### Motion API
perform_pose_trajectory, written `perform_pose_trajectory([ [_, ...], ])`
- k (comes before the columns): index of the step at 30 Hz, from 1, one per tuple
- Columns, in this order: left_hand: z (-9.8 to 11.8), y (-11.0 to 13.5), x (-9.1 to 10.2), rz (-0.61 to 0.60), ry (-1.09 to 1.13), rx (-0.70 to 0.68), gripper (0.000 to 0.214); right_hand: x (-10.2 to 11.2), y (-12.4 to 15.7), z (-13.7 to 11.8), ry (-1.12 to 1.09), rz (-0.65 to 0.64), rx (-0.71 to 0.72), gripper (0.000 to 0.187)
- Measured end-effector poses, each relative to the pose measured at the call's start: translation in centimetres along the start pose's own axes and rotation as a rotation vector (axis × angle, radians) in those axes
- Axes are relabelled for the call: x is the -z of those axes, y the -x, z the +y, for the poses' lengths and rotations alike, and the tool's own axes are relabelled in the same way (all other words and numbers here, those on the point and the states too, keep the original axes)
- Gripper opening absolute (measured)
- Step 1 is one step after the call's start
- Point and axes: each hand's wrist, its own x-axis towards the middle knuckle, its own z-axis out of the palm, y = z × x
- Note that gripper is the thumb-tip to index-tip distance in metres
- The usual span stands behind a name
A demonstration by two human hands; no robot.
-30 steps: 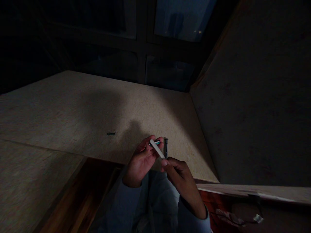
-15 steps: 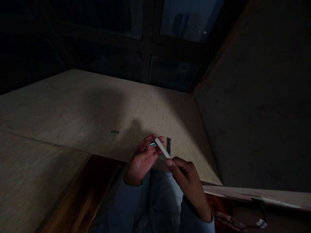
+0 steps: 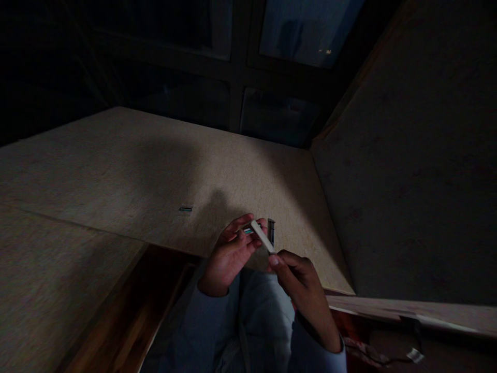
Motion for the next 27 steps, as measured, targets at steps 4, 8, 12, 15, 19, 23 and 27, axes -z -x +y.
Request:
perform_pose_trajectory([
  [4,0.2,0.2,-0.2,-0.023,-0.003,-0.006,0.032,-0.2,-0.1,0.0,0.018,-0.071,0.016,0.045],
  [8,0.4,0.2,0.1,-0.013,0.009,0.001,0.030,0.2,-0.2,0.5,0.017,0.004,-0.022,0.046],
  [12,0.3,0.1,0.5,0.023,-0.003,-0.001,0.032,0.4,-0.1,0.5,0.025,0.062,-0.040,0.045],
  [15,0.3,0.0,0.5,0.023,-0.024,0.004,0.033,0.1,-0.1,0.1,0.046,0.025,-0.018,0.045],
  [19,0.3,0.1,0.4,0.016,-0.036,-0.006,0.033,-0.3,-0.2,-0.2,0.061,-0.063,0.016,0.045],
  [23,0.4,0.2,0.8,0.043,-0.040,-0.003,0.034,-0.1,-0.3,0.4,0.031,0.015,-0.037,0.045],
  [27,0.2,0.1,1.3,0.067,-0.050,-0.003,0.037,0.2,-0.3,0.6,0.023,0.074,-0.049,0.044],
])
